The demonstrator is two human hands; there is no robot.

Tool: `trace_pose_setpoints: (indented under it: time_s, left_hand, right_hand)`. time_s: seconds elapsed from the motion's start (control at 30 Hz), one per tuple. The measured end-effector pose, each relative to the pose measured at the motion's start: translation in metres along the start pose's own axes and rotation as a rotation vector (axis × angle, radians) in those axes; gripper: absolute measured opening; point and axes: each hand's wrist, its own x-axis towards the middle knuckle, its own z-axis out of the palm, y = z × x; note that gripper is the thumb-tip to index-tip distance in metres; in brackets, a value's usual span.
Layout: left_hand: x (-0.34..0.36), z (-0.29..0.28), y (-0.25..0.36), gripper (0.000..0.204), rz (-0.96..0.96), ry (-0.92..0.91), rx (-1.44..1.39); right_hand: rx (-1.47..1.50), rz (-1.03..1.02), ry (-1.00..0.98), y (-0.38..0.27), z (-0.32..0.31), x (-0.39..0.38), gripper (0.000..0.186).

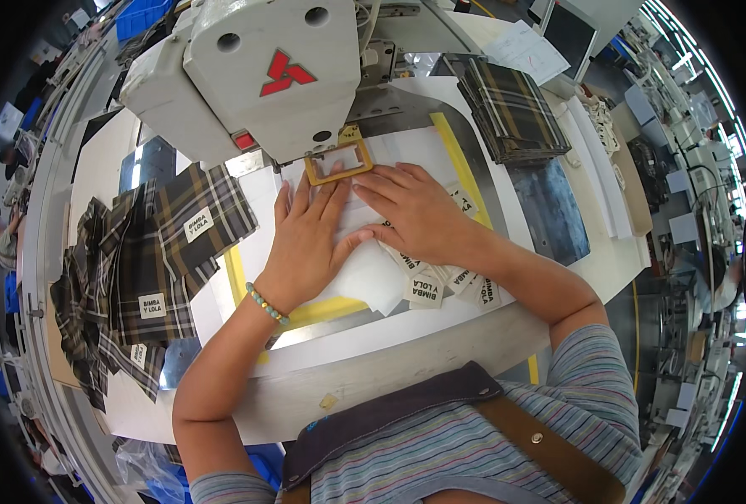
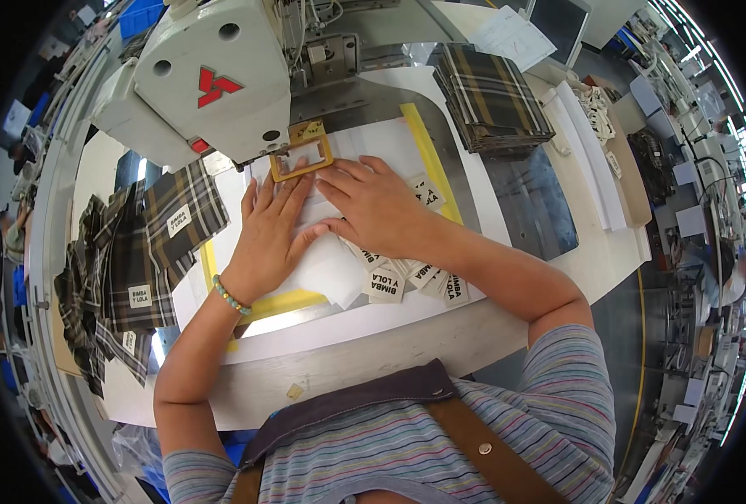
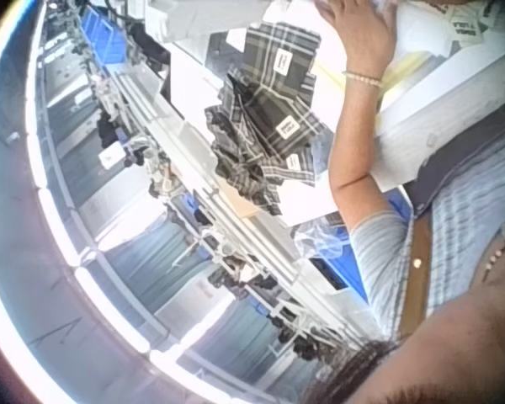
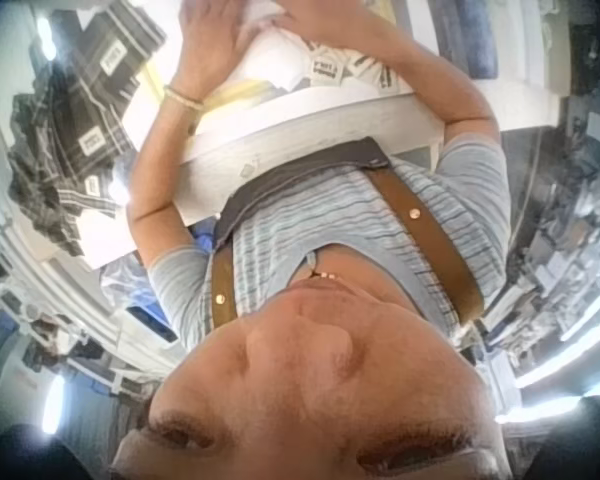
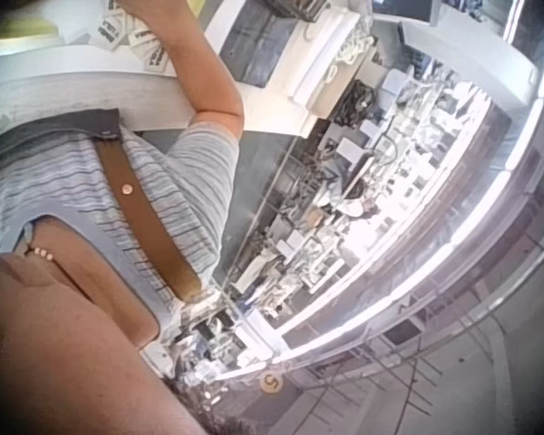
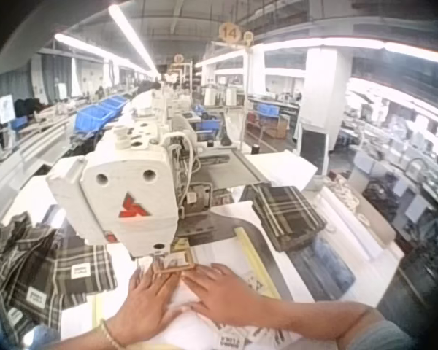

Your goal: The person uses a sewing machine to attach small rectangular labels to plaid fabric pieces. They pick up a fabric piece and a label, align them under the presser foot, and sew the label onto the fabric. The finished items are placed in a pile to the left.

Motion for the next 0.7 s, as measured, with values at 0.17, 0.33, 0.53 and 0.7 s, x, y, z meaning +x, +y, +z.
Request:
trace_pose_setpoints:
  time_s: [0.17, 0.33, 0.53, 0.7]
  left_hand:
    - [0.001, 0.003, -0.002, 0.084, 0.004, -0.005, -0.008]
    - [0.005, 0.0, -0.003, 0.086, 0.011, -0.021, -0.041]
    - [0.002, 0.006, -0.004, 0.077, 0.019, 0.015, 0.031]
    - [-0.003, 0.0, -0.003, 0.082, 0.007, 0.0, -0.023]
  right_hand:
    - [0.002, 0.0, -0.007, -0.001, 0.0, 0.0, 0.061]
    - [-0.009, 0.0, -0.001, 0.0, -0.001, -0.001, 0.058]
    - [-0.01, 0.15, 0.011, 0.035, -0.064, 0.001, 0.032]
    - [-0.386, 0.401, 0.072, 0.087, -0.118, -0.03, 0.021]
